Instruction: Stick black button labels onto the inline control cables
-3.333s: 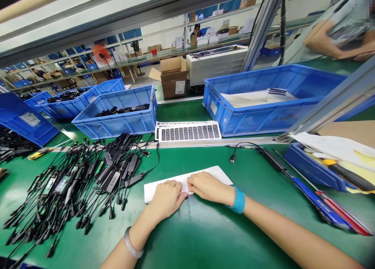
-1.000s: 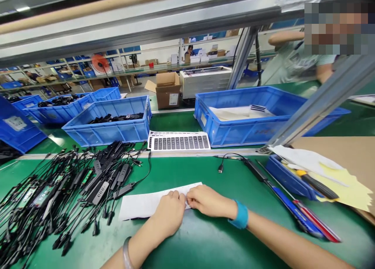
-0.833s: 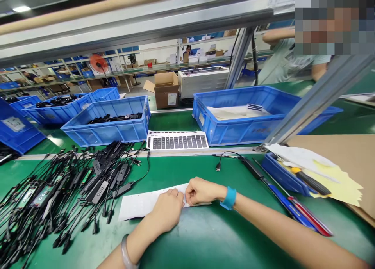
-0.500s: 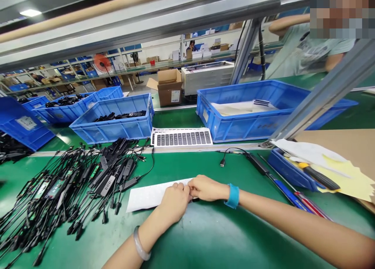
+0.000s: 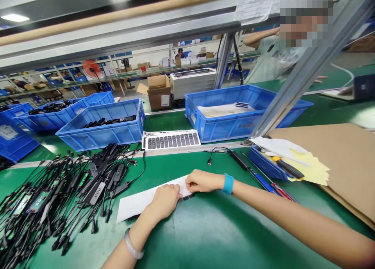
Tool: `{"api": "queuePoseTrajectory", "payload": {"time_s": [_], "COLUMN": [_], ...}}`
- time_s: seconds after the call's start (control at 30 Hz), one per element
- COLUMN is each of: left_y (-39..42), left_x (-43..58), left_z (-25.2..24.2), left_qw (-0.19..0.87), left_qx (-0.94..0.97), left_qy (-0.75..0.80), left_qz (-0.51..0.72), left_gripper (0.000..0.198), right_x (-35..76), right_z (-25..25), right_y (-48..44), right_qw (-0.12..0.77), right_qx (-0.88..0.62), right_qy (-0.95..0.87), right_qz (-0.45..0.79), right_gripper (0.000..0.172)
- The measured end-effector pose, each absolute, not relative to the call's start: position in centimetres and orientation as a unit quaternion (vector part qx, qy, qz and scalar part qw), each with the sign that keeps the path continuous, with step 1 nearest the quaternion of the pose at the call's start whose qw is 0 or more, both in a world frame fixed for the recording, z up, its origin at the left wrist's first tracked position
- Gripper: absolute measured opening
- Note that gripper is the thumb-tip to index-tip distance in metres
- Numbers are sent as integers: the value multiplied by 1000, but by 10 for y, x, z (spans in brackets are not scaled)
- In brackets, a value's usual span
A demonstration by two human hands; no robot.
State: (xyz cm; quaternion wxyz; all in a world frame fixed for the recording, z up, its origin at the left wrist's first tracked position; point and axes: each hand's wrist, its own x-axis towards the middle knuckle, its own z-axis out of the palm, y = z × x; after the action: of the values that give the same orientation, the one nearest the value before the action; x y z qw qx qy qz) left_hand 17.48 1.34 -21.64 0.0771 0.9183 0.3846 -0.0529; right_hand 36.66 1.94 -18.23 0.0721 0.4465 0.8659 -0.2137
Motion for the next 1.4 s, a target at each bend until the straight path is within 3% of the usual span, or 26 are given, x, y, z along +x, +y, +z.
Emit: {"api": "queuePoseTrajectory", "payload": {"time_s": [0.1,0.27,0.47,0.73,0.83,0.97,1.13,1.3,1.4], "left_y": [15,18,20,23,15,13,25,23,19], "left_x": [174,172,174,147,139,139,123,120,139], "left_z": [-216,-212,-212,-198,-199,-206,-203,-201,-206], "left_qw": [80,93,95,193,174,137,176,163,148], "left_qx": [918,918,912,907,885,862,892,913,911], "left_qy": [385,380,397,372,431,488,417,372,384], "left_qz": [-55,-63,-48,-26,-21,-18,-7,29,33], "left_gripper": [24,20,23,16,10,21,12,30,28], "right_x": [371,373,368,371,370,368,370,369,365], "right_z": [-181,-178,-186,-196,-196,-195,-190,-187,-190], "right_y": [22,26,18,26,32,41,50,46,38], "right_qw": [56,79,35,25,37,54,76,66,43], "right_qx": [470,456,475,450,435,423,407,396,400], "right_qy": [859,855,865,870,872,873,874,885,894], "right_qz": [-193,-235,-157,-198,-223,-236,-255,-234,-199], "right_gripper": [18,11,9,12,12,11,11,10,9]}}
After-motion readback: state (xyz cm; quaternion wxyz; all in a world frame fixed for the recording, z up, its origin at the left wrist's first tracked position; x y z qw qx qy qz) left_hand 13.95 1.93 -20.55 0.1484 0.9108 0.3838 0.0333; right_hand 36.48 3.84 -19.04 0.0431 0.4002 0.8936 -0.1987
